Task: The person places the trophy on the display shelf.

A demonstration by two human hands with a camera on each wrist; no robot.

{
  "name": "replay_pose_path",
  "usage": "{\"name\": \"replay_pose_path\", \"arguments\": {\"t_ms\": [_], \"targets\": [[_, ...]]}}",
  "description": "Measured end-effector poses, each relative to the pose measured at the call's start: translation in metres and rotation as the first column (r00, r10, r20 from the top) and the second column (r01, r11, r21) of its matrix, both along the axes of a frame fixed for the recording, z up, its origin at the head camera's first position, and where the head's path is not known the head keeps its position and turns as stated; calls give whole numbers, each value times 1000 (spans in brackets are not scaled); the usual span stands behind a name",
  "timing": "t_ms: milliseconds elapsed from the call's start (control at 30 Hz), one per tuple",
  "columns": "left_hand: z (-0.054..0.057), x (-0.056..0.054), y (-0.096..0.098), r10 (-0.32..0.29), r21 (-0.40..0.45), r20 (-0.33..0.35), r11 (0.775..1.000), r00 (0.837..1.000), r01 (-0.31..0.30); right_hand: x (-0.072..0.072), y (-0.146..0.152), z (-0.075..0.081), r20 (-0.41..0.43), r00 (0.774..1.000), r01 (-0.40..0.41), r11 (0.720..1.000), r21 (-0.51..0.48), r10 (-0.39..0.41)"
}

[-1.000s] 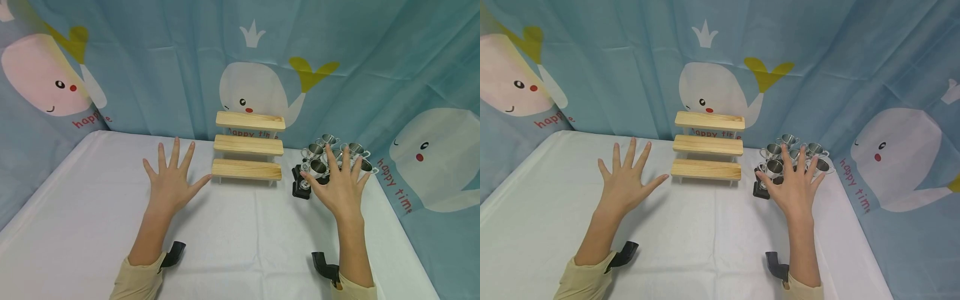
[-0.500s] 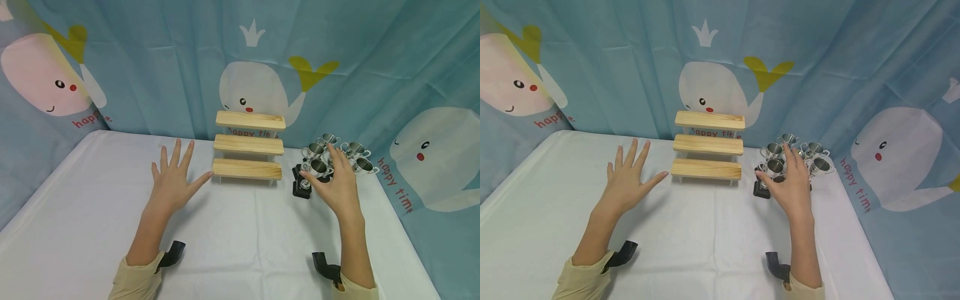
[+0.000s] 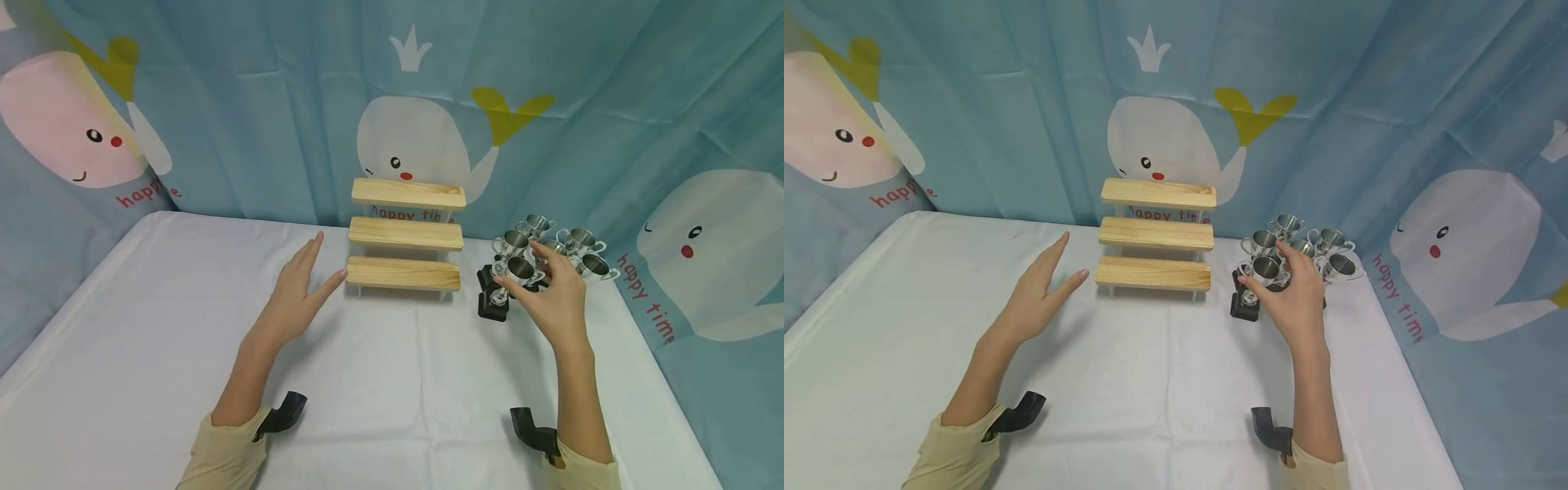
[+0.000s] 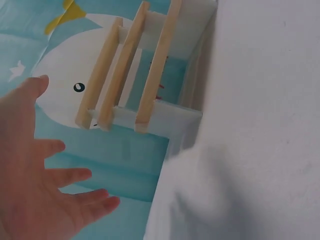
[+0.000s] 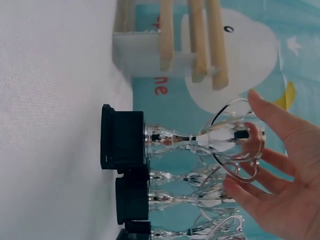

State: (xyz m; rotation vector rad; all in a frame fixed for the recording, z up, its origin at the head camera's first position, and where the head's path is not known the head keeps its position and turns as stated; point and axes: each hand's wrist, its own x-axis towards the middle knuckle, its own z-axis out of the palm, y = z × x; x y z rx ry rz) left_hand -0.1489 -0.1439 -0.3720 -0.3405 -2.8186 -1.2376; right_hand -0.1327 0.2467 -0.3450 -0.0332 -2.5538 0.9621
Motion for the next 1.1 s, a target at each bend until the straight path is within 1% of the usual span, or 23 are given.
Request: {"name": "replay_pose_path", "arguments": {"t_ms": [133, 233, 400, 533, 700, 867, 1000, 1100], "targets": [[-6, -2, 2, 9, 70, 43, 997, 999, -12, -1, 3, -3, 41, 999, -18, 999, -33, 19], [-12, -5, 3, 19, 136, 70, 990, 997, -29, -3, 5, -5, 61, 998, -29, 998, -51, 32], [-25, -10, 7, 53, 238, 113, 968, 992, -79, -6, 9, -9, 86, 995, -36, 996, -83, 43], [-33, -13, 12, 75, 297, 152, 948, 986, -118, -7, 10, -12, 110, 993, -38, 993, -116, 51], [-39, -14, 20, 95, 350, 158, 925, 983, -146, -8, 12, -14, 113, 991, -51, 989, -136, 67], [-46, -15, 27, 147, 375, 141, 907, 979, -190, -8, 14, -14, 104, 991, -68, 986, -152, 84], [-51, -16, 30, 167, 422, 157, 880, 973, -219, -8, 14, -14, 103, 991, -65, 985, -162, 82], [-52, -16, 32, 177, 442, 171, 865, 969, -236, -7, 15, -14, 108, 991, -56, 984, -167, 75]]}}
